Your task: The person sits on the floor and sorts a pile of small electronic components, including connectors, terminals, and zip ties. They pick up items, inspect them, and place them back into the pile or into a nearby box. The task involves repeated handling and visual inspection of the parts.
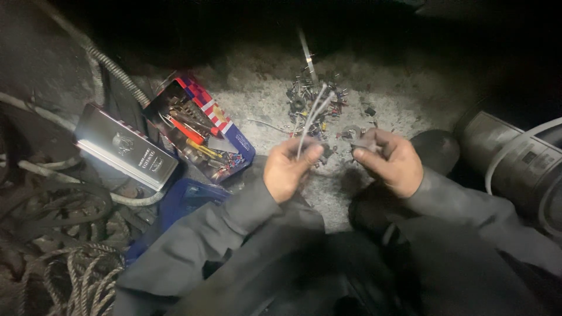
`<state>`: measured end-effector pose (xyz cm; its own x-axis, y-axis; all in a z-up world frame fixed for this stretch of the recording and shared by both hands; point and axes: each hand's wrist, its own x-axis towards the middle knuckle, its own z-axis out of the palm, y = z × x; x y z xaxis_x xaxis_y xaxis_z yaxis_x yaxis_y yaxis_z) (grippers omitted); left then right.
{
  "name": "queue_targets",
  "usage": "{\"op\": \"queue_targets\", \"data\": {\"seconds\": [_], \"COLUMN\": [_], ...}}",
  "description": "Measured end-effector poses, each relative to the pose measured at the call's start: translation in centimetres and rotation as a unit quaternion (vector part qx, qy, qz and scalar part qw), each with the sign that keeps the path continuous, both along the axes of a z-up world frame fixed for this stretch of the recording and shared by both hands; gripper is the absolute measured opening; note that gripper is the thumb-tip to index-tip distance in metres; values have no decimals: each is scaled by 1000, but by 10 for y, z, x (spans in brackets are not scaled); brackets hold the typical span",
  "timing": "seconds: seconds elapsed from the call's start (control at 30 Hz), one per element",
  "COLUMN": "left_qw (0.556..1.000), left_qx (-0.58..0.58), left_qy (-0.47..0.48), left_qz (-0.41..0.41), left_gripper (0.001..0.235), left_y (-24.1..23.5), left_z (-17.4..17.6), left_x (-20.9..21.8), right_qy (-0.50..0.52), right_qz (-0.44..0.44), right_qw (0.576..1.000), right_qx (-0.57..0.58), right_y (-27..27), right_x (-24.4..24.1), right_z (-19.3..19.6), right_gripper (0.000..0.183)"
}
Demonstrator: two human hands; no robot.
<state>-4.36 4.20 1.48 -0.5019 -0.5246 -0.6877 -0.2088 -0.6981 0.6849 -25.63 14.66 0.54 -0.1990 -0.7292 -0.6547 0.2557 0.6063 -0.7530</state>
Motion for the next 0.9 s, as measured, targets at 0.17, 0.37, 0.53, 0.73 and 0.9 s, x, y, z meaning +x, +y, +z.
{"op": "queue_targets", "data": {"seconds": [0.17, 0.37, 0.53, 0.73, 0.9], "left_qw": [997, 968, 987, 977, 952], "left_qx": [9, 130, 93, 61, -3], "left_qy": [30, 124, 92, 46, 58], "left_qz": [77, 173, 97, 198, 300], "left_gripper": [35, 54, 45, 48, 38], "left_y": [-12, -14, -6, -21, -69], "left_z": [15, 17, 6, -3, -14], "left_x": [-7, -10, -6, -2, 9], "right_qy": [238, 351, 385, 400, 503], "right_qz": [94, 173, 189, 160, 181], "right_qw": [965, 888, 854, 884, 831], "right_qx": [-53, -243, -294, -182, -154], "right_y": [-14, -21, -22, -24, -31], "right_x": [-2, -14, -15, -16, -51], "right_z": [26, 29, 27, 19, -19], "right_gripper": [15, 18, 18, 25, 31]}}
